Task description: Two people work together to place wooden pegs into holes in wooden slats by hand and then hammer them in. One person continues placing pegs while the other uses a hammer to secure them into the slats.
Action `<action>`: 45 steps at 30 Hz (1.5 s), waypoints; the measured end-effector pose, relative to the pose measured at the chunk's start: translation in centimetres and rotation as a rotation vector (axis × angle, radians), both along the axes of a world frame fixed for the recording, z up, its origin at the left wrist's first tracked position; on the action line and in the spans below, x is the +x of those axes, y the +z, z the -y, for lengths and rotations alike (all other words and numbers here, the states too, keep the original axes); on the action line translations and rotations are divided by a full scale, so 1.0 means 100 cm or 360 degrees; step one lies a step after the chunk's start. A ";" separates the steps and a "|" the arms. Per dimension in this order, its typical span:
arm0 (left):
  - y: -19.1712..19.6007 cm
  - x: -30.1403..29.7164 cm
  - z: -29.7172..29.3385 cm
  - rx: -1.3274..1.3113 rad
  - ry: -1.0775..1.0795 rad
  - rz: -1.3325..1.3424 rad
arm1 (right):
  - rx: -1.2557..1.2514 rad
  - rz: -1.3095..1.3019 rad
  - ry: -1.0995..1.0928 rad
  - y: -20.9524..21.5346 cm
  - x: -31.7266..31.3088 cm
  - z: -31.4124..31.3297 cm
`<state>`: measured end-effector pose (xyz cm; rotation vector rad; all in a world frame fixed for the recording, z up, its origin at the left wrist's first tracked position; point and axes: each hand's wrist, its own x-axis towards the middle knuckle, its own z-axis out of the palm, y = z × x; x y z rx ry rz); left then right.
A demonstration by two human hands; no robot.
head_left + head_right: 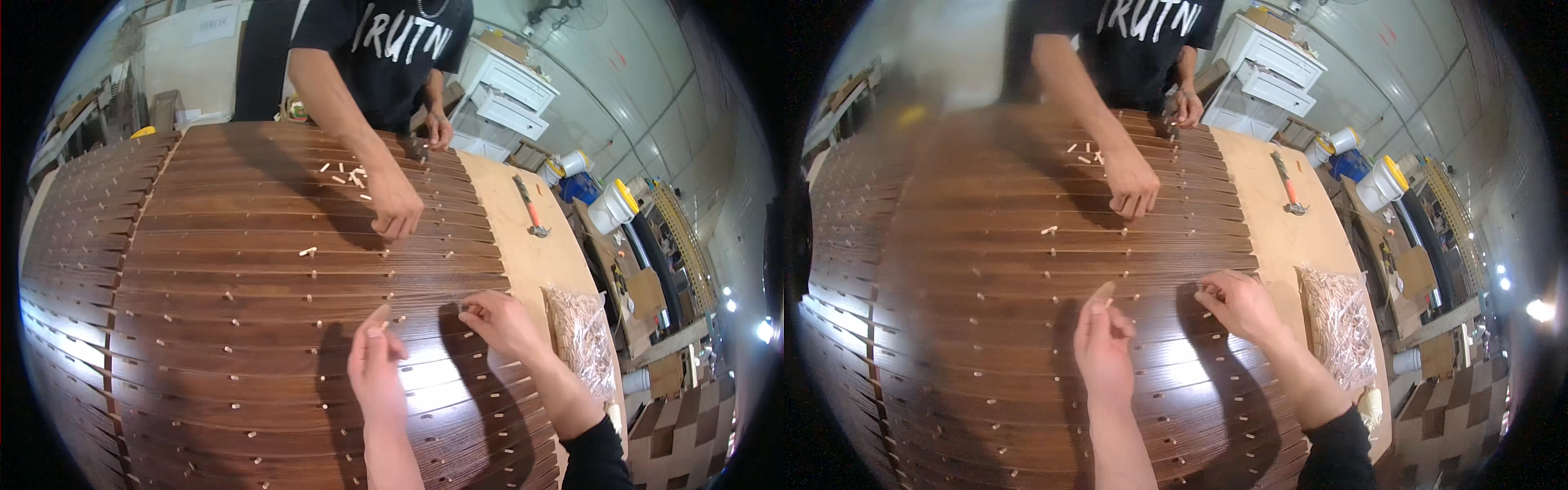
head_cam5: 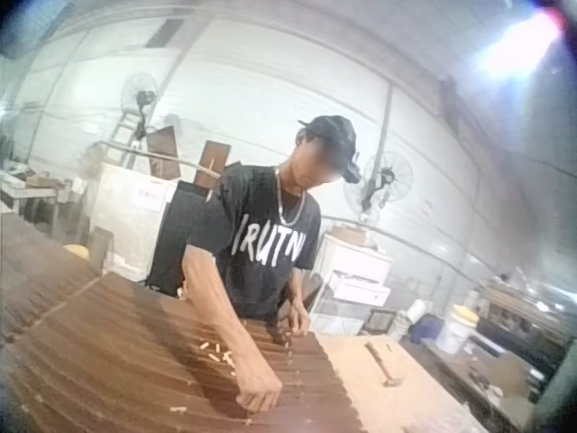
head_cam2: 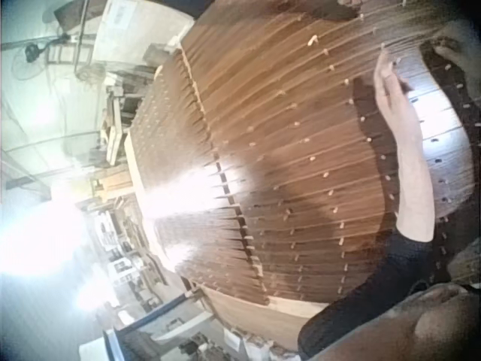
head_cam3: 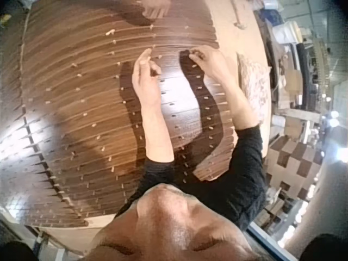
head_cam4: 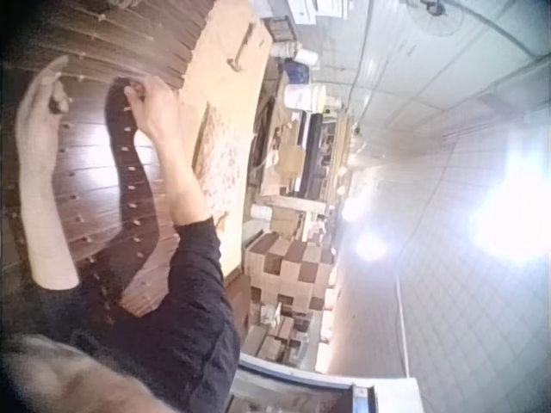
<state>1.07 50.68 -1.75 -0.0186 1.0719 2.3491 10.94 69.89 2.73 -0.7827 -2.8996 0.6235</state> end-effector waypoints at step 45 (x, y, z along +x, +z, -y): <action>0.011 0.010 -0.009 -0.0319 -0.0027 -0.0063 | 0.0037 -0.0296 -0.0413 -0.035 -0.020 -0.025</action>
